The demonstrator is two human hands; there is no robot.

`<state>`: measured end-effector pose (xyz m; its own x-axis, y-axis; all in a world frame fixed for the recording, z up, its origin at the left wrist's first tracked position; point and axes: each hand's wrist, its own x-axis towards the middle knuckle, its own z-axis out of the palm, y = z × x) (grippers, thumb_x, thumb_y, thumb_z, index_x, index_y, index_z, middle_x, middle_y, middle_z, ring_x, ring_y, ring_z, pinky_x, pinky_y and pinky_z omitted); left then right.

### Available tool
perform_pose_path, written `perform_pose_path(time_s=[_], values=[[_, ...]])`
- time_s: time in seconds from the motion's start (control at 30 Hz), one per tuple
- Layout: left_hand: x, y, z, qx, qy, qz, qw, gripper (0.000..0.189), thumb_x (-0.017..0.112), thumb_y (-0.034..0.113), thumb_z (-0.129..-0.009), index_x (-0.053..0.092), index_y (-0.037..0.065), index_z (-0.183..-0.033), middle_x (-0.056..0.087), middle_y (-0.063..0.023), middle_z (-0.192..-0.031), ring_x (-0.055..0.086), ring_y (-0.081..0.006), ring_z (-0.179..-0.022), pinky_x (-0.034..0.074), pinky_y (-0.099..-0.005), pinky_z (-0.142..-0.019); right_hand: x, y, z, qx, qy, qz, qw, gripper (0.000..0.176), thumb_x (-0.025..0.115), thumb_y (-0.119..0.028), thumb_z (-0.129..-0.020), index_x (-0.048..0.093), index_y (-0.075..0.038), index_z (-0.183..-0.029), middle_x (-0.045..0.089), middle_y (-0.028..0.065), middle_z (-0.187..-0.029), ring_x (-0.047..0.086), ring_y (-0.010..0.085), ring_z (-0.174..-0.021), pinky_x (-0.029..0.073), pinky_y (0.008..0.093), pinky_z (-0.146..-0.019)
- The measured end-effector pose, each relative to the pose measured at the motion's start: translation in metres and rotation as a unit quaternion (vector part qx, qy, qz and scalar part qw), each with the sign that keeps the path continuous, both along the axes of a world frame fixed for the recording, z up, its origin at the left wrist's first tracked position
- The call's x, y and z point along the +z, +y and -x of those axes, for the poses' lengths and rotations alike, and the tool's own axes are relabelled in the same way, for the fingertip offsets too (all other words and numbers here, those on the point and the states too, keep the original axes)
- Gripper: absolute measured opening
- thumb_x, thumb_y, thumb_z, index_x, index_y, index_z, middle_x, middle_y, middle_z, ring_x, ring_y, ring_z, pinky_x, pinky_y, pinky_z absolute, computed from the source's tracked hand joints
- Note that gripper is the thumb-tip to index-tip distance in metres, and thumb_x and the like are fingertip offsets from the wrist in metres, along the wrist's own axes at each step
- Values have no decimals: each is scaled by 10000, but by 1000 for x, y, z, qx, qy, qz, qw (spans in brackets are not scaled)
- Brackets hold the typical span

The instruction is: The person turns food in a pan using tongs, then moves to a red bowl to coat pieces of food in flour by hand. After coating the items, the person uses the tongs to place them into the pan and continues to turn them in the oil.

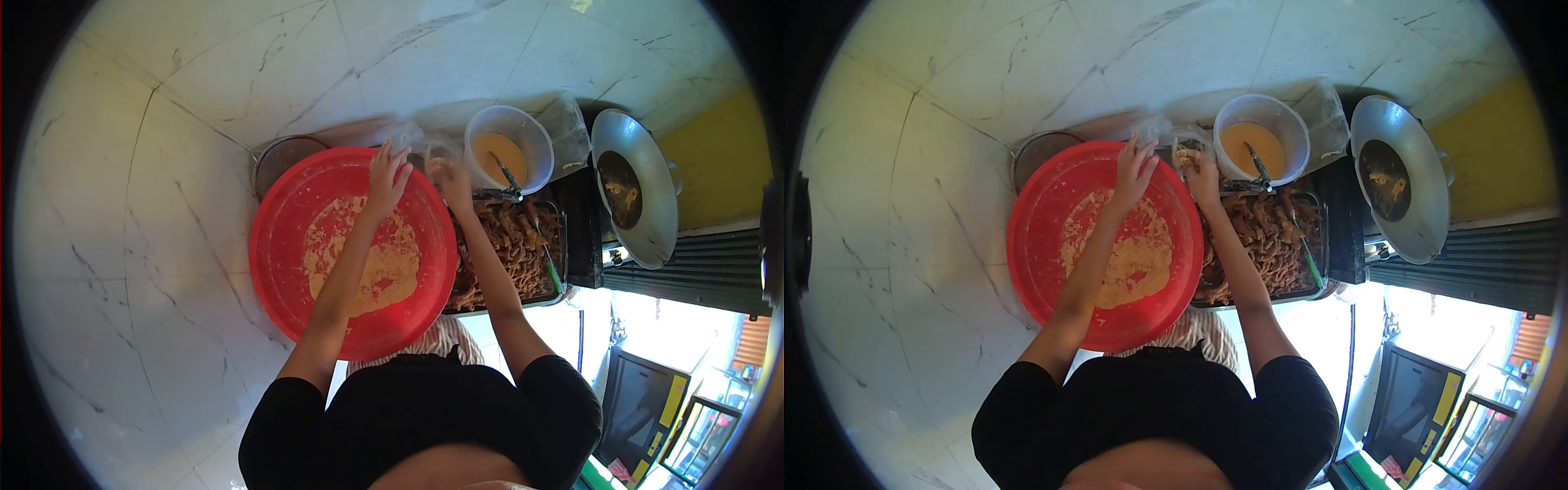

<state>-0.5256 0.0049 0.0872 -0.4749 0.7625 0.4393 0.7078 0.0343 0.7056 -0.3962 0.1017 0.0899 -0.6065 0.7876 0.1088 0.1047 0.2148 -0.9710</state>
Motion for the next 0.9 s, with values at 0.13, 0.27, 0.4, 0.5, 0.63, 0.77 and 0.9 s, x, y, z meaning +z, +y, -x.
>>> perform_pose_path(time_s=[0.13, 0.27, 0.4, 0.5, 0.63, 0.77, 0.9], values=[[20, -107, -38, 18, -192, 70, 979, 371, 466, 302, -837, 449, 112, -1154, 254, -164, -1301, 255, -297, -1198, 202, -429, -965, 39, -10, -8, -36, 29, 9, 999, 147, 480, -33, -818, 557, 21, -931, 580, 46, -786, 517, 82, -715, 417, 217, -655], [15, -227, -47, 63, -199, 92, 974, 293, 487, 232, -829, 510, 70, -1072, 389, -146, -1208, 346, -274, -1135, 281, -366, -930, 68, -29, -3, -17, 117, 52, 992, 169, 460, -50, -838, 535, 20, -973, 571, 43, -857, 519, 94, -753, 423, 223, -674], [39, -295, -65, 179, -162, 106, 965, 228, 498, 193, -818, 541, 52, -992, 507, -136, -1058, 462, -254, -1011, 325, -339, -890, 68, -75, 14, 152, 102, 7, 983, 194, 444, -46, -842, 517, 16, -1011, 566, 55, -898, 523, 95, -786, 428, 228, -693], [36, -312, -74, 227, -110, 135, 958, 205, 510, 194, -808, 557, 48, -943, 556, -121, -964, 514, -245, -921, 352, -338, -844, 20, -108, 33, 260, 73, 139, 953, 217, 447, -50, -830, 515, 13, -1026, 571, 72, -880, 531, 97, -780, 435, 234, -684], [21, -310, -85, 231, 32, 180, 956, 178, 525, 216, -793, 593, 59, -844, 603, -80, -818, 562, -215, -780, 388, -322, -734, -12, -136, 42, 362, -69, 166, 915, 258, 453, -77, -828, 488, 37, -1057, 580, 99, -862, 558, 121, -757, 455, 244, -665], [17, -305, -87, 292, 12, 146, 945, 178, 523, 226, -794, 602, 68, -819, 609, -68, -784, 574, -188, -737, 385, -316, -705, -7, -143, 42, 343, -69, 284, 893, 273, 460, -81, -826, 473, 58, -1060, 586, 112, -869, 576, 144, -757, 475, 257, -659], [21, -290, -96, 328, -56, 144, 932, 203, 534, 244, -790, 598, 60, -849, 607, -77, -785, 574, -179, -740, 391, -317, -696, 7, -146, 39, 341, -75, 299, 888, 282, 479, -82, -817, 473, 60, -1061, 589, 113, -880, 582, 153, -765, 488, 269, -665]])
